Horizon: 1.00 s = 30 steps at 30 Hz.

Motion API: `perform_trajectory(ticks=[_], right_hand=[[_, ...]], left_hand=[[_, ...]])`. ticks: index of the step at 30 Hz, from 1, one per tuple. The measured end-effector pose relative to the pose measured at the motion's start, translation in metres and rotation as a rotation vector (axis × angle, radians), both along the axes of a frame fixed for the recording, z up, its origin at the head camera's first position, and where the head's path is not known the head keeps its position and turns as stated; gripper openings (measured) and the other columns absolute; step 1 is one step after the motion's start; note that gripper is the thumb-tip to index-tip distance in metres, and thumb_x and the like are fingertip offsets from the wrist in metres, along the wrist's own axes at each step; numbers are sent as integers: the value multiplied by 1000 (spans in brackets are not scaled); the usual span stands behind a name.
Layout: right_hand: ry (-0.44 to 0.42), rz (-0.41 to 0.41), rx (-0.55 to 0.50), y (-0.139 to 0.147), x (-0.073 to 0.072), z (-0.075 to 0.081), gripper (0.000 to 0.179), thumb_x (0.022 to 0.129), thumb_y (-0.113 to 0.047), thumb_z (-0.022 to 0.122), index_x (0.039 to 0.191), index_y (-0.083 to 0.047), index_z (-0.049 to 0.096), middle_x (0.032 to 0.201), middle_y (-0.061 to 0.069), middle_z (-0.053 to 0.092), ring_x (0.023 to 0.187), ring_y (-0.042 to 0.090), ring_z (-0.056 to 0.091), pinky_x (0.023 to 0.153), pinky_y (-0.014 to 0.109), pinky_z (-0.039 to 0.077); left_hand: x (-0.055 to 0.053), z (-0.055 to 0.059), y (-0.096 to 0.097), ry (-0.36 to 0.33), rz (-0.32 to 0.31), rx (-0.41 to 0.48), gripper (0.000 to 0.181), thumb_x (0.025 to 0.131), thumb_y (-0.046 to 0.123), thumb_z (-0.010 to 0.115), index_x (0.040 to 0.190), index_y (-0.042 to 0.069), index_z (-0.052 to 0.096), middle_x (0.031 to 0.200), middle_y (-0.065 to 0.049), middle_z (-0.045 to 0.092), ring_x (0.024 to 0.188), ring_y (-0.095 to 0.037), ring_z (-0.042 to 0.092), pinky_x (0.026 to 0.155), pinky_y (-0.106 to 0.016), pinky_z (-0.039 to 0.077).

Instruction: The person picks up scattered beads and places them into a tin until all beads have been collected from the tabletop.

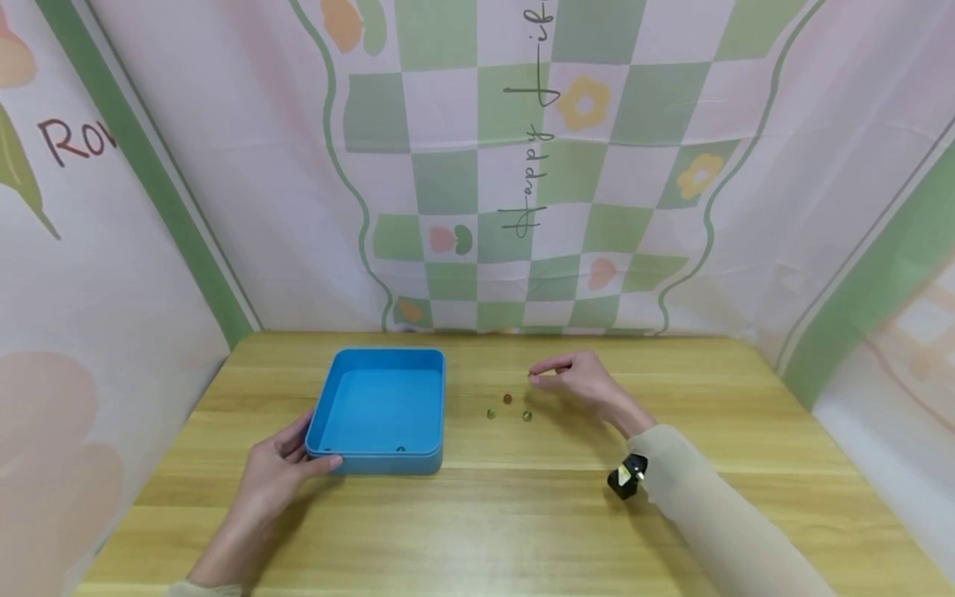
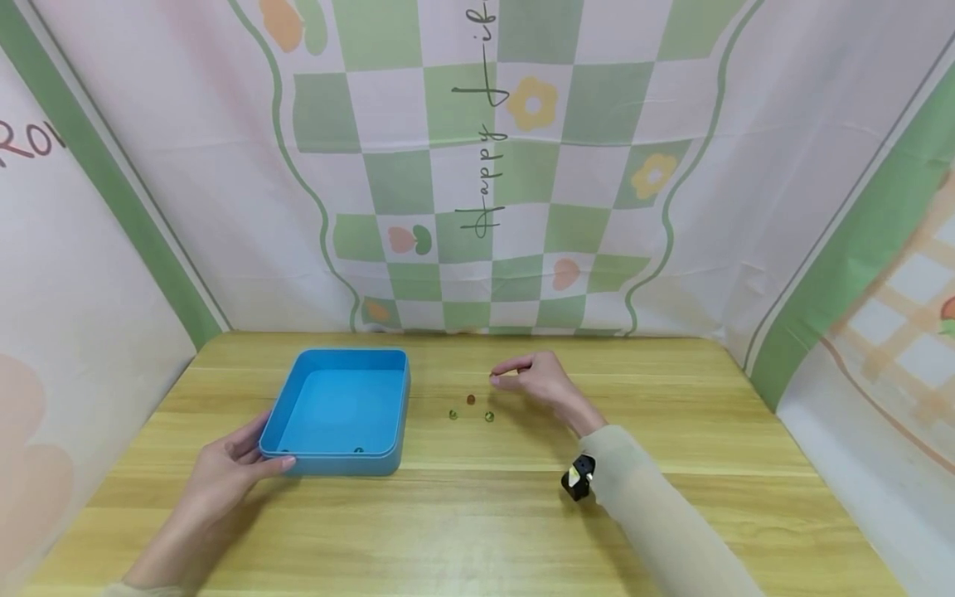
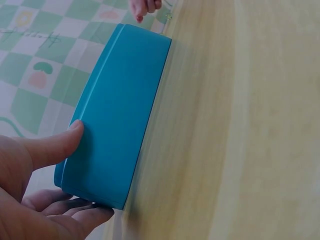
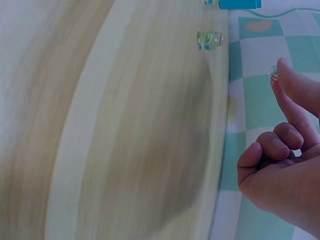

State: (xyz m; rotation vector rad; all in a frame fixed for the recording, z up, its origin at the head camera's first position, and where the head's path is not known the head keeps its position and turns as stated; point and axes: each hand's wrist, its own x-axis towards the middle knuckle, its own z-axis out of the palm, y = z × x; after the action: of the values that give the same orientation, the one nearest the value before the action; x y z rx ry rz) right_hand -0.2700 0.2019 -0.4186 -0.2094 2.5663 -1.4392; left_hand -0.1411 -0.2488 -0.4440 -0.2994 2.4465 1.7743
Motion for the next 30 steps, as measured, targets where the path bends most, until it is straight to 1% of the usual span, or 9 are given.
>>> perform_trajectory(ticks=[2,7,9,13,16,20,26,30], right_hand=[[7,3,-5,-3,-1,0,32,92,-27,84,116,-7,81,144,23,62,142,45,46,120,63,34],[29,3,-3,-13,-3,0,29,91,-25,85,114,-8,82,139,20,66,135,39,53,116,59,40],[35,6,-1,-18,-2,0,28,91,-25,85,113,-8,82,138,18,67,134,37,54,116,58,41],[30,14,-14,-27,-2,2,26,92,-24,84,112,-9,83,139,18,66,135,37,53,117,57,40],[22,19,-31,-32,-2,5,27,92,-26,84,112,-9,83,141,19,64,137,38,51,118,58,39],[15,28,-37,-37,-4,7,29,91,-28,85,113,-10,82,144,19,62,139,39,49,119,60,37],[6,49,-65,-49,-2,12,27,91,-24,85,113,-9,82,147,21,59,142,42,46,122,60,34],[5,70,-85,-57,-1,14,27,92,-24,85,114,-8,81,143,18,63,142,42,46,122,61,33]], left_hand=[[0,0,0,2,0,2,96,89,17,88,164,3,31,166,-25,30,150,-44,35,113,-45,43],[1,1,0,0,5,8,96,89,17,88,164,4,31,167,-23,29,151,-42,35,114,-43,42],[1,1,-1,-1,6,9,95,89,17,88,164,4,31,167,-23,30,151,-42,35,114,-43,42],[2,1,-1,-3,6,7,95,89,17,88,164,4,31,167,-23,30,151,-42,35,114,-43,42],[2,2,-1,-5,9,2,95,89,17,88,165,5,32,167,-22,30,151,-41,36,113,-41,42],[2,2,0,1,3,1,95,90,18,88,165,4,31,167,-23,30,151,-42,36,114,-43,42],[0,1,1,3,3,3,95,90,18,88,165,4,31,168,-23,29,151,-43,34,115,-45,42],[-1,0,1,2,3,-3,96,90,18,88,165,5,30,168,-23,28,151,-43,34,114,-44,43]])
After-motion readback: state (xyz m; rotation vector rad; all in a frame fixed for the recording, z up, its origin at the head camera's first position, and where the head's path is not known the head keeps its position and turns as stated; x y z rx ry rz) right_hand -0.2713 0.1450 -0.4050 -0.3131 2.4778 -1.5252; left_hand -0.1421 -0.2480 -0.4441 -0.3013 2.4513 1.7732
